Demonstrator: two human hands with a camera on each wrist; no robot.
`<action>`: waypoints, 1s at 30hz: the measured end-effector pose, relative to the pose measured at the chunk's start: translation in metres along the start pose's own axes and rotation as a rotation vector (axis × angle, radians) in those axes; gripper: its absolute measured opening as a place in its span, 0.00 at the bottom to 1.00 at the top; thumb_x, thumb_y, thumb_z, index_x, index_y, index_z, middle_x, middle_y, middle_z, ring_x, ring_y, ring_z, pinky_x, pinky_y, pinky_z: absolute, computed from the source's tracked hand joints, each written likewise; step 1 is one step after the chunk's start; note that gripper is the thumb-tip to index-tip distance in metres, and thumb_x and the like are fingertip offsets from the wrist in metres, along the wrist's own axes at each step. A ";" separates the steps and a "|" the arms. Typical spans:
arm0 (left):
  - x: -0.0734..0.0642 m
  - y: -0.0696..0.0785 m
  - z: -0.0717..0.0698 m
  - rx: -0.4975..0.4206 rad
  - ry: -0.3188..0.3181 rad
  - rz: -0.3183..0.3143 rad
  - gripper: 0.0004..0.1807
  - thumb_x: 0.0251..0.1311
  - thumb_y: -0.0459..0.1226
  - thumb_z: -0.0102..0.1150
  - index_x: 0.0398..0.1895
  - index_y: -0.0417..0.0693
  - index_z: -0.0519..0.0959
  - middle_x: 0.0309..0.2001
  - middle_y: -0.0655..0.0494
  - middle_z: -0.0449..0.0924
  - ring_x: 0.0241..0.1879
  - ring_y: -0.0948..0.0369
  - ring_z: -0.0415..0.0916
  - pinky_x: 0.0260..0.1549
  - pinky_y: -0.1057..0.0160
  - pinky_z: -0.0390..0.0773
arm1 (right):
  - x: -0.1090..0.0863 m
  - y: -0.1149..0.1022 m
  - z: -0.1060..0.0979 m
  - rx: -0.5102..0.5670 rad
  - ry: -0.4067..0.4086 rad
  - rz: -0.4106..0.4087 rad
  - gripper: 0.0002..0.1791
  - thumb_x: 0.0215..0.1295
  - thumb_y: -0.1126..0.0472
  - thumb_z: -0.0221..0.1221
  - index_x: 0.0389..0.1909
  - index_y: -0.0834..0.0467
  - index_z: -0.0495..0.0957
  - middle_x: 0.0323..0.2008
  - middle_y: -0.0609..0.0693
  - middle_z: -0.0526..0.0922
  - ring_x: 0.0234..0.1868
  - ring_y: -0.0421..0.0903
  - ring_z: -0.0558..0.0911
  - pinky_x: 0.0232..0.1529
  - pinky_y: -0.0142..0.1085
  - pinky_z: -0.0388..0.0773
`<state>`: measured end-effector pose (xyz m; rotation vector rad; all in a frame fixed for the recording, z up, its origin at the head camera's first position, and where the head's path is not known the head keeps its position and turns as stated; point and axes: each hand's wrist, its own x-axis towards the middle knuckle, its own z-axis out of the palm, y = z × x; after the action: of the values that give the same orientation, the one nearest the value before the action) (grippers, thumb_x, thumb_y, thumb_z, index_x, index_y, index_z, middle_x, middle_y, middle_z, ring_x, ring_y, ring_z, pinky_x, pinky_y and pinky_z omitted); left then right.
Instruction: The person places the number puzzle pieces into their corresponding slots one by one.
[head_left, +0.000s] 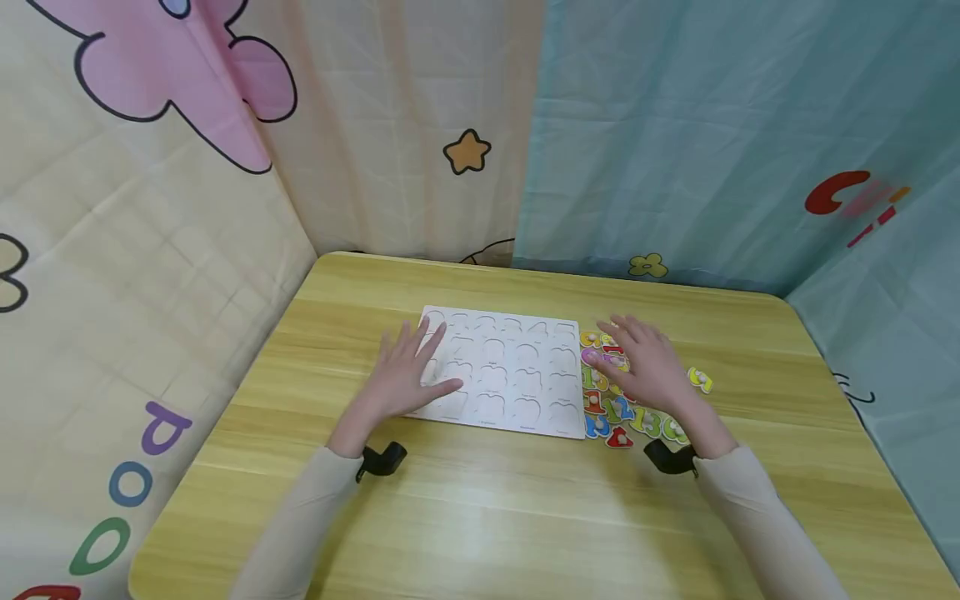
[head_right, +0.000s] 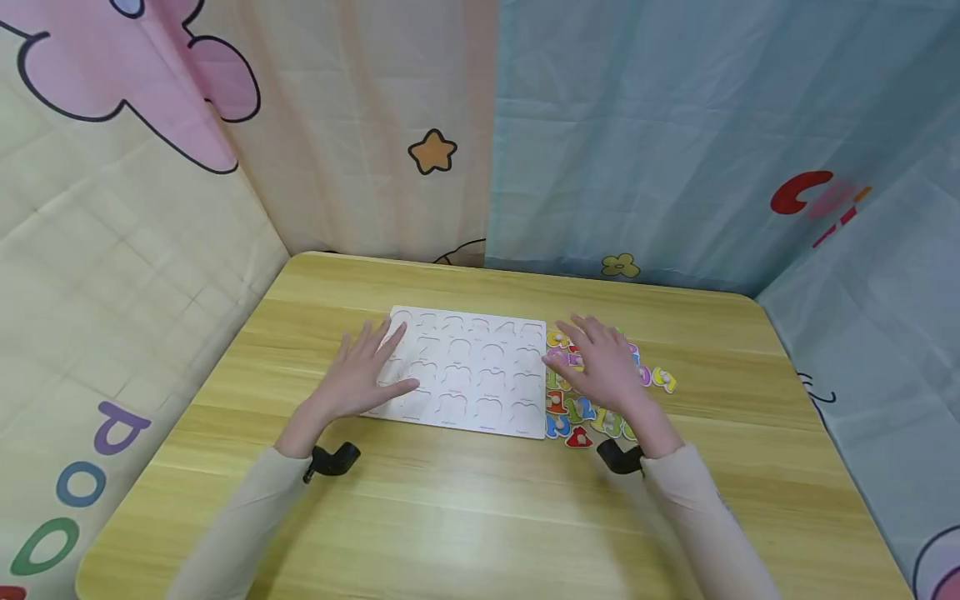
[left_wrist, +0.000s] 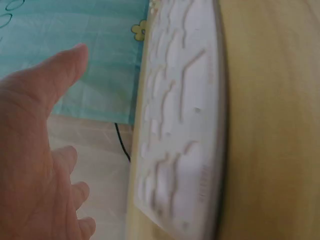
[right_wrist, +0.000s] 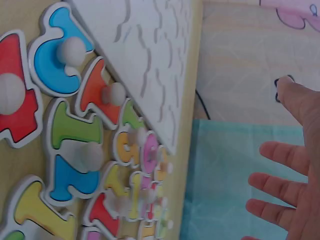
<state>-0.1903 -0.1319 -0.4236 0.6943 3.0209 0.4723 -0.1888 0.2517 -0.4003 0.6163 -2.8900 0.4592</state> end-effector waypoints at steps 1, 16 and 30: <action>-0.004 -0.007 0.008 -0.015 -0.010 -0.026 0.53 0.56 0.71 0.42 0.76 0.52 0.42 0.75 0.44 0.37 0.71 0.42 0.28 0.63 0.36 0.30 | 0.002 0.006 0.004 0.029 0.011 0.009 0.36 0.65 0.40 0.55 0.67 0.58 0.66 0.66 0.63 0.63 0.67 0.65 0.58 0.61 0.65 0.50; -0.026 -0.041 0.055 -0.124 -0.051 -0.200 0.55 0.59 0.66 0.47 0.75 0.41 0.39 0.75 0.45 0.34 0.71 0.44 0.27 0.63 0.39 0.26 | 0.027 0.060 0.063 0.253 0.007 0.120 0.12 0.60 0.57 0.65 0.41 0.58 0.86 0.39 0.55 0.75 0.42 0.54 0.68 0.42 0.49 0.61; -0.025 -0.042 0.061 -0.146 -0.039 -0.198 0.55 0.58 0.67 0.46 0.75 0.43 0.40 0.75 0.46 0.33 0.71 0.46 0.24 0.63 0.41 0.23 | 0.025 0.063 0.072 0.175 0.043 0.100 0.09 0.61 0.56 0.64 0.39 0.56 0.86 0.30 0.48 0.72 0.34 0.49 0.65 0.38 0.46 0.55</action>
<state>-0.1808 -0.1610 -0.4955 0.3872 2.9392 0.6539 -0.2442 0.2739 -0.4798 0.4805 -2.8690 0.7365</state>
